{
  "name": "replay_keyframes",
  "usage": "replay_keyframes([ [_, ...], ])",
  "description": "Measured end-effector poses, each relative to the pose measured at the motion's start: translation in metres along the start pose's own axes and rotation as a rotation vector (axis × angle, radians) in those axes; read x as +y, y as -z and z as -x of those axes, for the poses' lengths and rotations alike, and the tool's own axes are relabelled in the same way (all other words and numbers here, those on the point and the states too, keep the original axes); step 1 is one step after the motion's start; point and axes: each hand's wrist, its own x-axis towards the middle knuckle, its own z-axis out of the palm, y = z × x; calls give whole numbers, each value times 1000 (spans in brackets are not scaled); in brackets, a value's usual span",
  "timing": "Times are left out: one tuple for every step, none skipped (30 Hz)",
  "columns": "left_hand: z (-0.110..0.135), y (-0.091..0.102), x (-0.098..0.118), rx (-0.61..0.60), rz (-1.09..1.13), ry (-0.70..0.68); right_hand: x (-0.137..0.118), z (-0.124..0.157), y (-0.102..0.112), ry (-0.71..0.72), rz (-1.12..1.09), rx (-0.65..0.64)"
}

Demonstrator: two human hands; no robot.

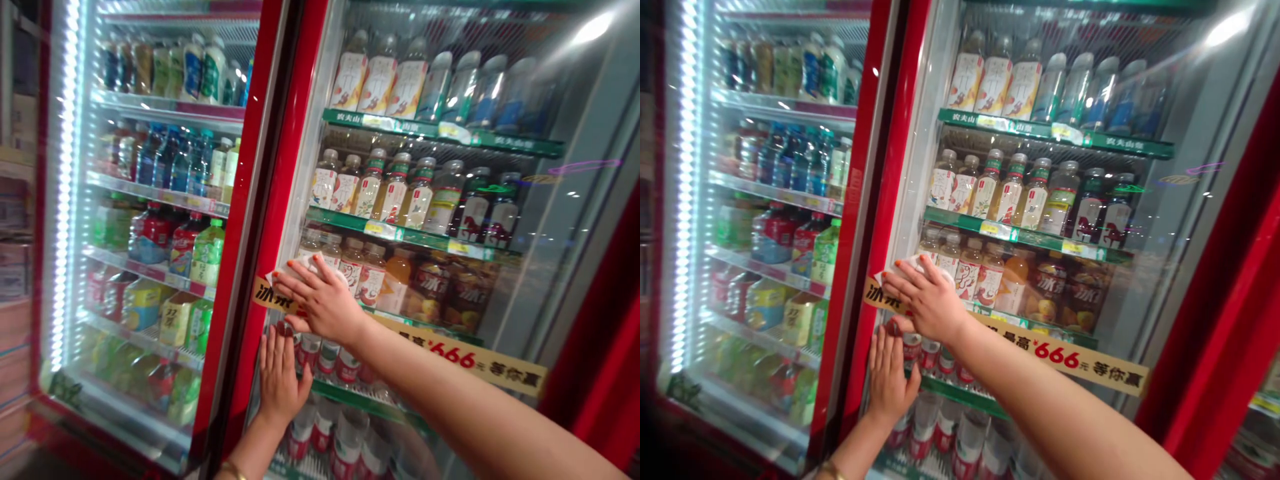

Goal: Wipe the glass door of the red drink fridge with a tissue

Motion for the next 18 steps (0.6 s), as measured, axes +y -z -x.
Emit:
replay_keyframes([
  [1, 0, 0, 4, -2, -5, 2, -2, 2, -30, -3, 9],
  [1, -1, 0, 8, -3, -11, 2, -2, 3, -65, -4, 20],
  [2, -1, -1, 9, -6, -14, -2, -2, 2, -93, -5, 27],
  [2, -1, -1, 7, -9, -15, -7, 0, -1, -101, -7, 25],
  [2, -1, -1, 2, -11, -13, -14, 3, -4, -87, -8, 14],
  [1, -1, -1, -4, -12, -10, -20, 5, -8, -58, -8, -5],
  [0, -1, -1, -8, -11, -8, -24, 6, -10, -25, -4, -26],
  [-1, 0, -1, -6, -6, -11, -26, 5, -10, 1, 5, -44],
  [-3, 1, -1, -2, 4, -17, -23, 3, -8, 8, 19, -51],
  [-5, 2, -1, 3, 21, -22, -17, 0, -3, -11, 39, -42],
  [-7, 3, -1, 8, 39, -22, -7, -3, 5, -58, 65, -19],
  [-9, 4, -1, 11, 56, -18, 7, -3, 15, -121, 98, 13],
  [-11, 4, -1, 12, 70, -11, 21, 1, 27, -197, 141, 50],
  [-12, 4, -2, 14, 81, -5, 35, 10, 38, -285, 193, 87],
  [-11, 3, -3, 16, 88, 1, 47, 23, 48, -388, 254, 118],
  [-10, 1, -3, 20, 96, 6, 54, 41, 56, -503, 318, 144],
  [-7, -2, -4, 25, 109, 16, 54, 63, 61, -631, 382, 167],
  [-4, -5, -5, 25, 141, 45, 49, 86, 62, -760, 439, 185],
])
